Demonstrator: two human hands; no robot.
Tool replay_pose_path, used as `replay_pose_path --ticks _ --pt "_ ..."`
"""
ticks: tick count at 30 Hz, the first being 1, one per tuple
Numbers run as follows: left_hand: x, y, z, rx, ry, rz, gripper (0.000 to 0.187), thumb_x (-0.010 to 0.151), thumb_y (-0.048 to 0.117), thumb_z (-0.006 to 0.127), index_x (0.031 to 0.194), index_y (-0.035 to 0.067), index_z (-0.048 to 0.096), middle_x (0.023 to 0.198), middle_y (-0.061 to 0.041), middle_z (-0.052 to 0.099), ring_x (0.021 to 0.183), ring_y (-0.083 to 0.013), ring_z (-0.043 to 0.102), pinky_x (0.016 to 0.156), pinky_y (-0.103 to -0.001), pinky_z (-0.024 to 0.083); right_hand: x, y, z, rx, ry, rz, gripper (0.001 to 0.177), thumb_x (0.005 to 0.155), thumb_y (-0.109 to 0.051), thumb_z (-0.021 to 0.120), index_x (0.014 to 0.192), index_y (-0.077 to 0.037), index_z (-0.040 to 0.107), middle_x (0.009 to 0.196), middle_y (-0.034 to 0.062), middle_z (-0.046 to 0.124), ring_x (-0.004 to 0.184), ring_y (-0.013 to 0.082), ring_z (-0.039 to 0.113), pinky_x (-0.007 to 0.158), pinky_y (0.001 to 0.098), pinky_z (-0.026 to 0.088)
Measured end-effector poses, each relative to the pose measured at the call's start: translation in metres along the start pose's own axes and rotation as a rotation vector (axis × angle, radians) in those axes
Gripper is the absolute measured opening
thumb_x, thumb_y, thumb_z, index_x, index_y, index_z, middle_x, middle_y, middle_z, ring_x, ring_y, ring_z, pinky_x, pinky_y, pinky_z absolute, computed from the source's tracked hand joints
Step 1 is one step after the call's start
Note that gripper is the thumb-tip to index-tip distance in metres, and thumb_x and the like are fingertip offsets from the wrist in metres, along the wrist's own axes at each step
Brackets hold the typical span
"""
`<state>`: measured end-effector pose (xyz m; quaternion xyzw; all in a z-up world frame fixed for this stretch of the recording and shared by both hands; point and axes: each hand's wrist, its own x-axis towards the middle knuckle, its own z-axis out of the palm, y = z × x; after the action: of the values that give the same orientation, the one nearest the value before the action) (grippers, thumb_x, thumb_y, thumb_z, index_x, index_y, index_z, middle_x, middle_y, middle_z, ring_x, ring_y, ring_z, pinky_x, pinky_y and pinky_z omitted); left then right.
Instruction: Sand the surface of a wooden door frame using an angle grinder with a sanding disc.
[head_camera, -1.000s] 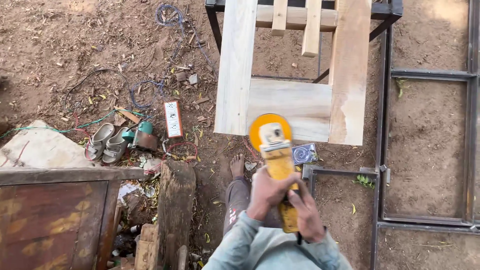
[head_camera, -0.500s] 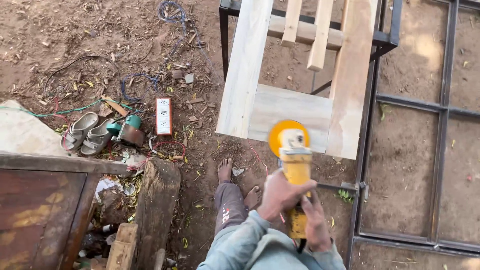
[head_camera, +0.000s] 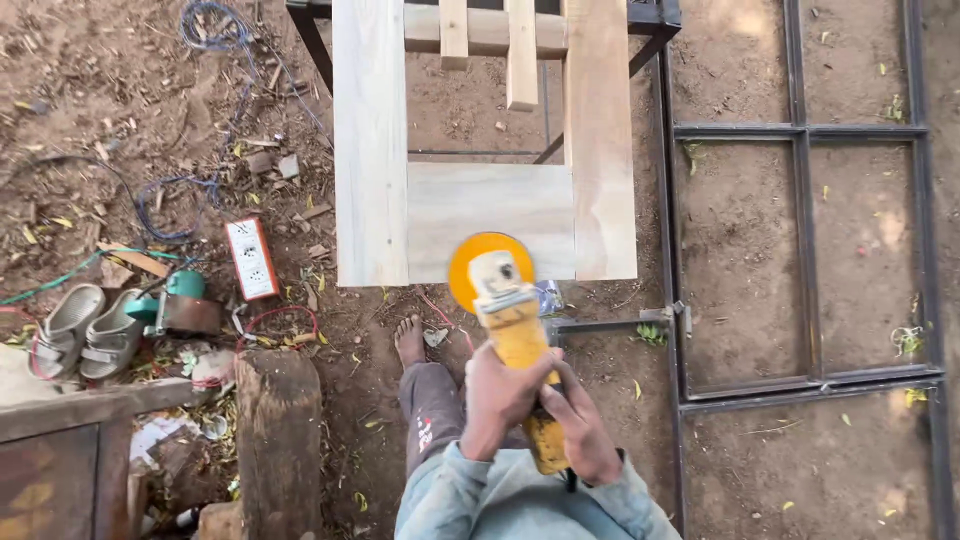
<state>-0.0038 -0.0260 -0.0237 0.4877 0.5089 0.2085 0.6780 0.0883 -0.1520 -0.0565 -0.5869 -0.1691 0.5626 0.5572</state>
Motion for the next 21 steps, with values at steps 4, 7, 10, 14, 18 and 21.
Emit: replay_pose_path --ticks 4,7,10,14,18,21 --pt "0.004 0.0 0.04 0.047 -0.118 0.0 0.041 0.071 0.038 0.084 0.094 0.004 0.078 0.084 -0.007 0.081 0.075 -0.0146 0.079 0.07 -0.031 0.063 -0.017 0.001 -0.034 0.179 0.12 0.056 0.053 0.1 -0.02 0.05 0.151 -0.009 0.04 0.123 0.0134 0.064 0.098 0.0242 0.066 0.079 0.0372 0.056" --pt "0.004 0.003 0.071 0.096 -0.217 0.013 0.044 0.071 0.04 0.084 0.096 0.005 0.077 0.086 -0.007 0.081 0.077 -0.0159 0.079 0.072 -0.032 0.062 -0.029 0.001 -0.063 0.178 0.203 -0.055 0.056 0.1 -0.019 0.048 0.154 -0.006 0.038 0.13 0.0112 0.063 0.111 0.0195 0.065 0.09 0.0322 0.055" --pt "0.004 0.006 0.092 0.16 -0.258 0.081 0.048 0.069 0.043 0.085 0.098 0.006 0.076 0.089 -0.008 0.08 0.08 -0.0183 0.079 0.074 -0.034 0.062 -0.033 0.008 -0.085 0.04 0.181 -0.187 0.053 0.104 -0.024 0.046 0.152 0.0 0.041 0.127 0.0157 0.064 0.108 0.0209 0.067 0.088 0.0329 0.057" --pt "-0.012 0.011 0.093 0.28 -0.449 0.19 0.059 0.083 0.05 0.075 0.117 0.001 0.069 0.098 -0.017 0.077 0.091 -0.0281 0.077 0.08 -0.038 0.06 -0.046 0.025 -0.108 -0.049 0.426 -0.302 0.057 0.102 -0.021 0.053 0.153 -0.002 0.037 0.137 0.0079 0.056 0.12 0.0144 0.058 0.097 0.0296 0.049" --pt "-0.05 0.027 0.046 0.291 -0.648 0.608 0.092 0.095 0.055 0.067 0.147 -0.015 0.037 0.125 -0.033 0.064 0.116 -0.0423 0.069 0.094 -0.043 0.057 -0.056 0.053 -0.122 0.117 0.525 -0.286 0.049 0.101 -0.022 0.062 0.141 0.004 0.05 0.114 0.0123 0.063 0.093 0.023 0.065 0.079 0.0411 0.055" --pt "-0.069 0.019 0.017 0.392 -0.702 1.028 0.107 0.09 0.055 0.069 0.153 -0.021 0.025 0.143 -0.04 0.049 0.123 -0.0488 0.064 0.096 -0.042 0.058 -0.065 0.019 -0.099 0.176 0.55 -0.252 0.052 0.091 -0.022 0.063 0.139 -0.006 0.05 0.112 0.0074 0.066 0.091 0.0198 0.068 0.079 0.0385 0.057"
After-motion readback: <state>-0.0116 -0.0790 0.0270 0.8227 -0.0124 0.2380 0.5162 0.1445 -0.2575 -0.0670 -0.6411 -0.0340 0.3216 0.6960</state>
